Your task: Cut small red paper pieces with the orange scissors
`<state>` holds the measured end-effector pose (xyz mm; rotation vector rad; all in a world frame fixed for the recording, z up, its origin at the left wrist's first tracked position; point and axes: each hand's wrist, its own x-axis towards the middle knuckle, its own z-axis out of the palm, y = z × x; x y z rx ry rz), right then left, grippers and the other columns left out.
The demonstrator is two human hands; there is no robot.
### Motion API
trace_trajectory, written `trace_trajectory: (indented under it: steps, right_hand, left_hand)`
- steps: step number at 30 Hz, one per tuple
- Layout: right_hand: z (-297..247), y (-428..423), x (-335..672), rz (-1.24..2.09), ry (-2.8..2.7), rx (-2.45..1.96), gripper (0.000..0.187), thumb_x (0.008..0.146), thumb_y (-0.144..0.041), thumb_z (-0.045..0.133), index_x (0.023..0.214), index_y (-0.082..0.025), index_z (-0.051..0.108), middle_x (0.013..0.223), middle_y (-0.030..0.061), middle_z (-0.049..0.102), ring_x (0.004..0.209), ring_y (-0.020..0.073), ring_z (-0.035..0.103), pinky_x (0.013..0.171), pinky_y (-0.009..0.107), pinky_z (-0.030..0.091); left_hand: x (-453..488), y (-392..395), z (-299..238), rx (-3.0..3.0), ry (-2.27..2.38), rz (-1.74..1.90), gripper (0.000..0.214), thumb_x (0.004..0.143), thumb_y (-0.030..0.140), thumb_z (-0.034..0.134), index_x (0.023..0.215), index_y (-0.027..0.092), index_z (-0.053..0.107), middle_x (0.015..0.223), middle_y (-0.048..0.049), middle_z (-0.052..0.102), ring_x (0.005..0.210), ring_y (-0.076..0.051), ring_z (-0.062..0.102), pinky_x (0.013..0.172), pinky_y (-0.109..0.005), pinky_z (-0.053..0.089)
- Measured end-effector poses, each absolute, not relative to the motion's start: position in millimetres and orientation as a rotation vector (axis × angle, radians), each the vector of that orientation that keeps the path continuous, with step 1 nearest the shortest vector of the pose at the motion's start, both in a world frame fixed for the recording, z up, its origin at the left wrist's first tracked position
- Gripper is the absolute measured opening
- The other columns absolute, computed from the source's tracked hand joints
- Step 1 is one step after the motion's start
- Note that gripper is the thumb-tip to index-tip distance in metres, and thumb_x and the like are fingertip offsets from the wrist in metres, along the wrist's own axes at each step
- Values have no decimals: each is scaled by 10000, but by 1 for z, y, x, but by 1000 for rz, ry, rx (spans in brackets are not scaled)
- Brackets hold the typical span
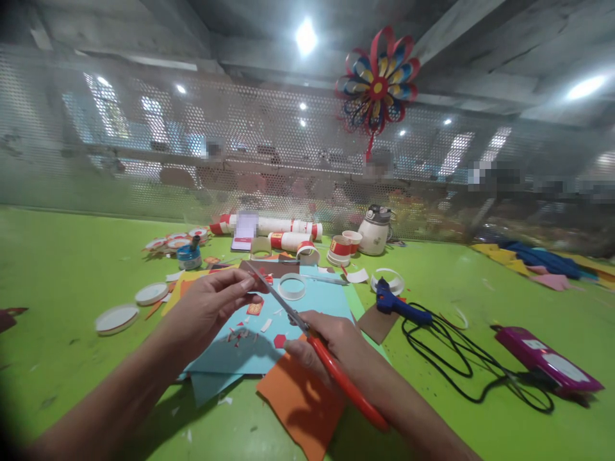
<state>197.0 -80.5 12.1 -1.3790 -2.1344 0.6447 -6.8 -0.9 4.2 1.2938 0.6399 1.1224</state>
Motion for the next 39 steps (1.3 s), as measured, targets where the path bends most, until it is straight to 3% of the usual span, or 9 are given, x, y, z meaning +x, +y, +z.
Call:
trace_trajectory:
  steps: [7, 16, 39]
  right_hand:
    - [0, -74, 204, 643, -2174, -1314, 320, 899, -485, 446, 854, -184, 547, 662, -33, 467, 570, 107, 380, 504, 222, 328]
    - [3, -78, 202, 672, -2133, -1305, 342, 906, -475, 447, 898, -159, 579, 673, -33, 458, 585, 100, 377, 521, 219, 321]
    - [2, -75, 203, 606, -2129, -1358, 338, 886, -453, 469, 689, -182, 512, 659, -26, 443, 586, 107, 382, 527, 224, 326]
  left_hand:
    - [-7, 0, 5, 1295, 666, 1080, 145, 781, 275, 633, 705, 152, 636, 855, -62, 671, 814, -168, 599, 785, -332, 458]
    - [-8, 0, 4, 1292, 659, 1067, 137, 775, 269, 637, 698, 156, 630, 812, -43, 662, 790, -159, 596, 785, -330, 454]
    - [-6, -1, 5, 1244, 632, 1080, 117, 738, 231, 663, 666, 140, 641, 771, -45, 660, 766, -153, 595, 773, -317, 470]
